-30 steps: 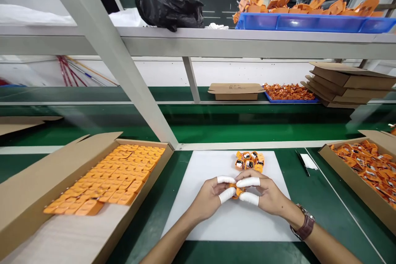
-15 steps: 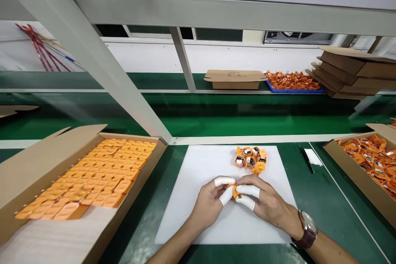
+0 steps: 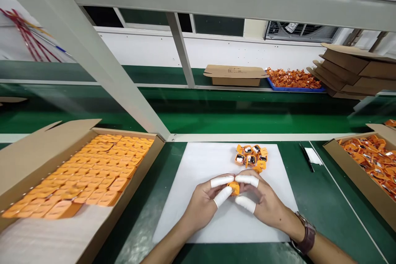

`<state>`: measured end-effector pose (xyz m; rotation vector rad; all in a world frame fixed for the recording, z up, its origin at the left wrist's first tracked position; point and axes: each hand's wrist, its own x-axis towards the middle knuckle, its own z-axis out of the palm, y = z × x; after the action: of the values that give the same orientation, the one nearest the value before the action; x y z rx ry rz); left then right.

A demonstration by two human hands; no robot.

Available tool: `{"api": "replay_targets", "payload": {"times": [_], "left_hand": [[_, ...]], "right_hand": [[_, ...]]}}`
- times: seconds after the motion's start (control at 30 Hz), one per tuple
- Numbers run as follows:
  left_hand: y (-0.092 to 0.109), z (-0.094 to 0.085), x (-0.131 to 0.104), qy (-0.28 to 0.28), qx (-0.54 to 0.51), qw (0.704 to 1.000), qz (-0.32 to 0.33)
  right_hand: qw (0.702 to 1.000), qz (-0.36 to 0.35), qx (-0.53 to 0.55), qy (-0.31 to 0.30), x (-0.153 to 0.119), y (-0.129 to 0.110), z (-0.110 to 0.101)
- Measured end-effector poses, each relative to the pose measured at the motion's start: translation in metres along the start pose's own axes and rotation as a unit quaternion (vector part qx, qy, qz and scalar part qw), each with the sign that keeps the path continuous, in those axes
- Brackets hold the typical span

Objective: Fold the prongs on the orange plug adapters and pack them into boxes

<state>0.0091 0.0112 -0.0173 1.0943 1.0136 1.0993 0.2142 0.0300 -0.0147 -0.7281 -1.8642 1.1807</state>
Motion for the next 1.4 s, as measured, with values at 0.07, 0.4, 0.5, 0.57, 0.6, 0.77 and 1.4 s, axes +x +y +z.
{"api": "replay_targets", "payload": {"times": [0.07, 0.4, 0.5, 0.57, 0.6, 0.77, 1.4], "left_hand": [[0.002, -0.002, -0.002, -0.005, 0.013, 1.0, 0.006], [0.007, 0.004, -0.008, -0.051, 0.066, 0.996, 0.031], [0.004, 0.005, -0.008, -0.042, 0.072, 0.996, 0.021], [0.001, 0.006, -0.009, -0.028, 0.067, 0.997, 0.015], [0.0, 0.006, -0.009, -0.022, 0.064, 0.998, 0.015], [-0.002, 0.007, -0.007, -0.019, 0.053, 0.998, 0.009], [-0.003, 0.006, -0.004, 0.023, 0.028, 0.999, -0.027]], "right_hand": [[0.992, 0.092, 0.089, -0.006, -0.001, 0.003, 0.001], [0.981, 0.147, 0.125, -0.009, -0.004, 0.011, 0.011], [0.986, 0.131, 0.103, -0.011, -0.005, 0.011, 0.013], [0.987, 0.125, 0.105, -0.016, -0.004, 0.011, 0.013], [0.986, 0.123, 0.107, -0.018, -0.004, 0.011, 0.013], [0.988, 0.111, 0.099, -0.037, -0.003, 0.007, 0.006], [0.967, 0.184, 0.175, -0.024, -0.002, 0.011, 0.008]]}}
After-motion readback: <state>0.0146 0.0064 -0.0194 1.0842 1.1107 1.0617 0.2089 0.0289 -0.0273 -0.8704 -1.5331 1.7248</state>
